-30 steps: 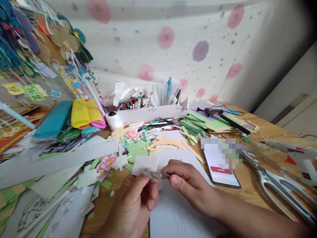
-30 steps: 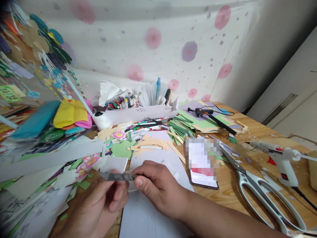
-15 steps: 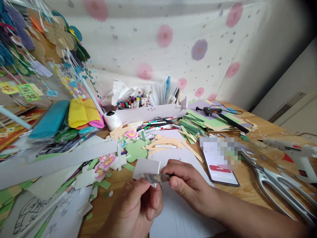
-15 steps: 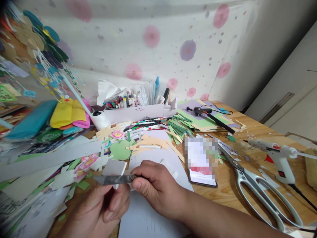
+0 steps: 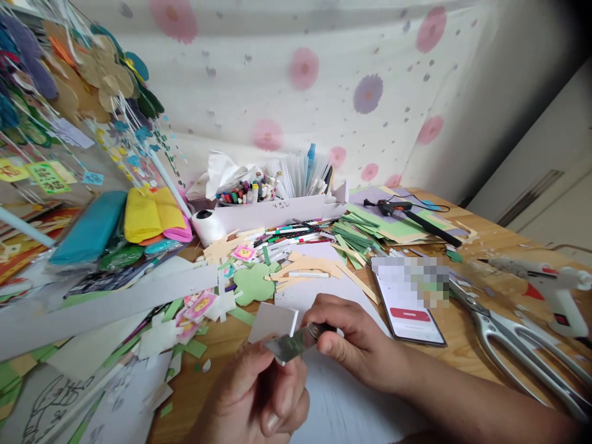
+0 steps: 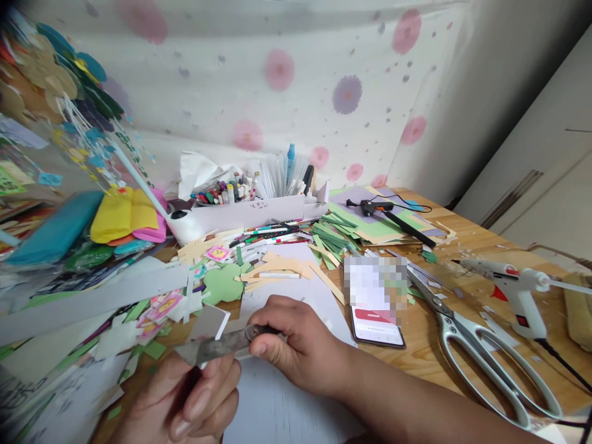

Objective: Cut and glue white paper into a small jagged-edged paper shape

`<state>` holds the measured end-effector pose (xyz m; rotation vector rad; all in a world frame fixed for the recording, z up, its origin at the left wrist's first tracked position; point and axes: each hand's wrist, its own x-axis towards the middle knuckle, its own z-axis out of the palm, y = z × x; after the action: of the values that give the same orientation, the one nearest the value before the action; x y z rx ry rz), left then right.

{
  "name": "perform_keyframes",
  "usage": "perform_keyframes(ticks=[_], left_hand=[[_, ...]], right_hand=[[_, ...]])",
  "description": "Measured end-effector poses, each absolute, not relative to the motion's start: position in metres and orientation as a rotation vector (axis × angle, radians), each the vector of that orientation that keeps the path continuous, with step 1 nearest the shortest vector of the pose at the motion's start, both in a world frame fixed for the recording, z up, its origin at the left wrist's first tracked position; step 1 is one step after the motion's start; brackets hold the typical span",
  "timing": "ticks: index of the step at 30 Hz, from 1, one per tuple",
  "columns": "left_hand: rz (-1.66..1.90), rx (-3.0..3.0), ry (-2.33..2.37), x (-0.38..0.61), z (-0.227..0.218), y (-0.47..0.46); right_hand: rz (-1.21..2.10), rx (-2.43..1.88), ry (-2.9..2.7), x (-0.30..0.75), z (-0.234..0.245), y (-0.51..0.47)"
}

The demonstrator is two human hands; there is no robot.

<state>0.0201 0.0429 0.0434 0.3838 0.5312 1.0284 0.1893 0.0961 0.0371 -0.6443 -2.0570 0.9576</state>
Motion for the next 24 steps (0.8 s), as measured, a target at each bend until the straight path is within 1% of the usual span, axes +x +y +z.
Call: perform_keyframes(ticks=[6, 13, 19, 24], left_hand=[[0.993, 0.352, 0.539, 0.017, 0.043, 0.043], [1.053, 0.498, 0.715, 0.018, 0.046, 0.041], [1.079, 0.592, 0.804, 0.018, 0.046, 0.042], [1.084, 0.616, 0.791, 0.015, 0.043, 0.044]], right_hand=[[0.939, -0.631, -2.067, 0.192, 0.035, 0.099], [0.967, -0.624, -2.044, 0.189, 0.033, 0.096], [1.050, -0.657, -2.030, 0.187, 0.034, 0.091], [1.089, -0.678, -1.995, 0.186, 0.034, 0.088]])
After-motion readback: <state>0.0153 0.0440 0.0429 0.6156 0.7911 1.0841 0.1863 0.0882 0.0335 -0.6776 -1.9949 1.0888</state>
